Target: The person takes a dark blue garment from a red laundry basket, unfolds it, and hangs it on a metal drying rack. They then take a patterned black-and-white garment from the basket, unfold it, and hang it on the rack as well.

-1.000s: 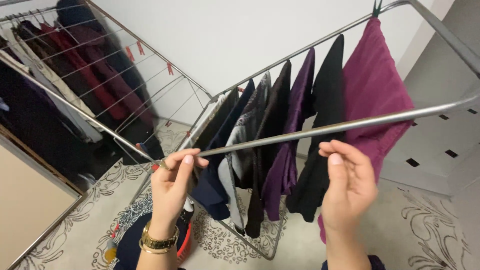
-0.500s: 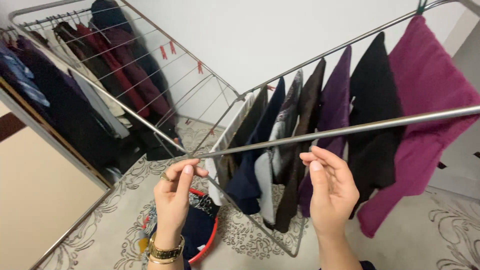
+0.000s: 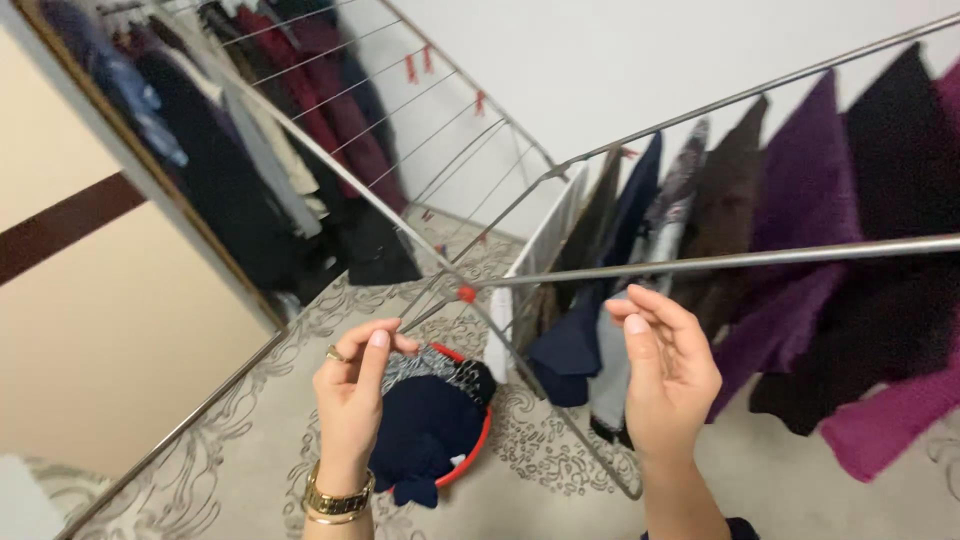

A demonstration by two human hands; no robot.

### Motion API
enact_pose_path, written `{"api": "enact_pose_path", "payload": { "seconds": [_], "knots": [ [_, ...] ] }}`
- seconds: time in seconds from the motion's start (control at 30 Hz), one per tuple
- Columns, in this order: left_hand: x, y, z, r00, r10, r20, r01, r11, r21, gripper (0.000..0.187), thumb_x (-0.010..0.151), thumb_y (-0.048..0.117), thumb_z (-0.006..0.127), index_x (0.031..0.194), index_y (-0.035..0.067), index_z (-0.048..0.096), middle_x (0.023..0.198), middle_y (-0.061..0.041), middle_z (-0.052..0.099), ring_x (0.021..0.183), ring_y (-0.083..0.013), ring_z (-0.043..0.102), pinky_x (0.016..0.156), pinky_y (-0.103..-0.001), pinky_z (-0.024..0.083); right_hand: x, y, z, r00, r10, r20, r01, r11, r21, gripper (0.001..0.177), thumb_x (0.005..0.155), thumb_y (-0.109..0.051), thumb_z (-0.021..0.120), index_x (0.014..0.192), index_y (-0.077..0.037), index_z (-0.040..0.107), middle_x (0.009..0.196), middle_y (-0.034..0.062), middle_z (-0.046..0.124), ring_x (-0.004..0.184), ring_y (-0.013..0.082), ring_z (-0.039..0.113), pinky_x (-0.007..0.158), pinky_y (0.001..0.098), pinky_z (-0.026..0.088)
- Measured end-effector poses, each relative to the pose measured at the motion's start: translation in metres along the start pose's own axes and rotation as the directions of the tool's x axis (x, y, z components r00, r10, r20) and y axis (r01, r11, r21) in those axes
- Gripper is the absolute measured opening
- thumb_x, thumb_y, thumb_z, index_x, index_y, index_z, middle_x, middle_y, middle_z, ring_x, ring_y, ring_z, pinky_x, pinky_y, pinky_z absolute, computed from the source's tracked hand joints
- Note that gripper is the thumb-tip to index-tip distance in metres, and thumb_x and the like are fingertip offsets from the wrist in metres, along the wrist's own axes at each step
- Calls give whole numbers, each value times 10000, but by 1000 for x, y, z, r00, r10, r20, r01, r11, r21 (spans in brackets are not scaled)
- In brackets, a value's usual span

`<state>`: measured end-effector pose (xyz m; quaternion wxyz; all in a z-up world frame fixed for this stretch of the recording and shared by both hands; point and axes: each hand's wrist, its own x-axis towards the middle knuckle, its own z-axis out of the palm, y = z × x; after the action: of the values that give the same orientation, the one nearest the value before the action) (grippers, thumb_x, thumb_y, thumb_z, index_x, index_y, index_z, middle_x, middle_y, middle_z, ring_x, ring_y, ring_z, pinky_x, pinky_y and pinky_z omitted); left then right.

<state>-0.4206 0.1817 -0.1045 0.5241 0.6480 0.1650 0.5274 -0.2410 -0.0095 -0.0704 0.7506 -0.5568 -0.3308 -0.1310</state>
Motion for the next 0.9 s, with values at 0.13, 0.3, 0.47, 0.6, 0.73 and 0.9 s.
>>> {"api": "enact_pose_path", "payload": {
  "seconds": [0.13, 0.3, 0.47, 0.6, 0.73, 0.9],
  "knots": [
    [-5, 4, -38, 998, 28, -60, -25, 998, 63, 208, 1043, 160, 545, 1121, 39, 694, 862, -128, 773, 871, -167, 729, 893, -315, 589, -16, 7, 31, 997, 14, 80, -15, 1000, 10, 245, 1050, -48, 550, 1262, 53, 619, 1079, 174, 719, 1030, 200, 693, 955, 297, 589],
    [-20, 6, -81, 950, -157, -268, 177, 983, 53, 305, 1001, 207, 587, 1181, 13, 737, 877, -160, 806, 912, -230, 812, 760, -229, 583, -38, 11, 67, 986, 30, 161, -36, 999, 36, 281, 1052, 12, 524, 1312, 94, 591, 1169, 250, 698, 1067, 252, 690, 982, 322, 583],
    [-38, -7, -120, 939, -96, -330, 136, 986, 101, 237, 1022, 169, 592, 1149, 33, 739, 781, -78, 711, 875, -208, 804, 795, -235, 554, -61, 27, 93, 977, 106, 183, -113, 993, 27, 253, 1074, -8, 523, 1294, 89, 599, 1127, 230, 703, 1046, 237, 692, 983, 305, 574],
    [-46, -1, -144, 915, -144, -376, 202, 972, 119, 250, 1010, 195, 589, 1152, 44, 728, 885, -157, 818, 888, -103, 712, 937, -271, 540, -77, 38, 113, 972, 101, 211, -110, 993, 35, 226, 1083, 22, 521, 1279, 106, 595, 1096, 241, 697, 1044, 240, 690, 953, 307, 586],
    [-54, -6, -163, 903, -166, -396, 236, 962, 136, 249, 1011, 212, 586, 1143, 53, 727, 883, -155, 817, 942, -123, 734, 992, -296, 553, -90, 46, 126, 963, 158, 218, -163, 987, 6, 209, 1079, 12, 542, 1257, 93, 614, 1066, 212, 705, 992, 206, 684, 952, 289, 587],
    [-57, -19, -176, 892, -176, -417, 227, 971, 76, 244, 1039, 113, 567, 1202, 36, 731, 871, -218, 800, 881, -190, 738, 966, -353, 537, -101, 56, 133, 962, 91, 257, -96, 995, 7, 186, 1048, 102, 589, 1226, 133, 636, 970, 241, 709, 841, 211, 666, 849, 329, 555]
  ]
}}
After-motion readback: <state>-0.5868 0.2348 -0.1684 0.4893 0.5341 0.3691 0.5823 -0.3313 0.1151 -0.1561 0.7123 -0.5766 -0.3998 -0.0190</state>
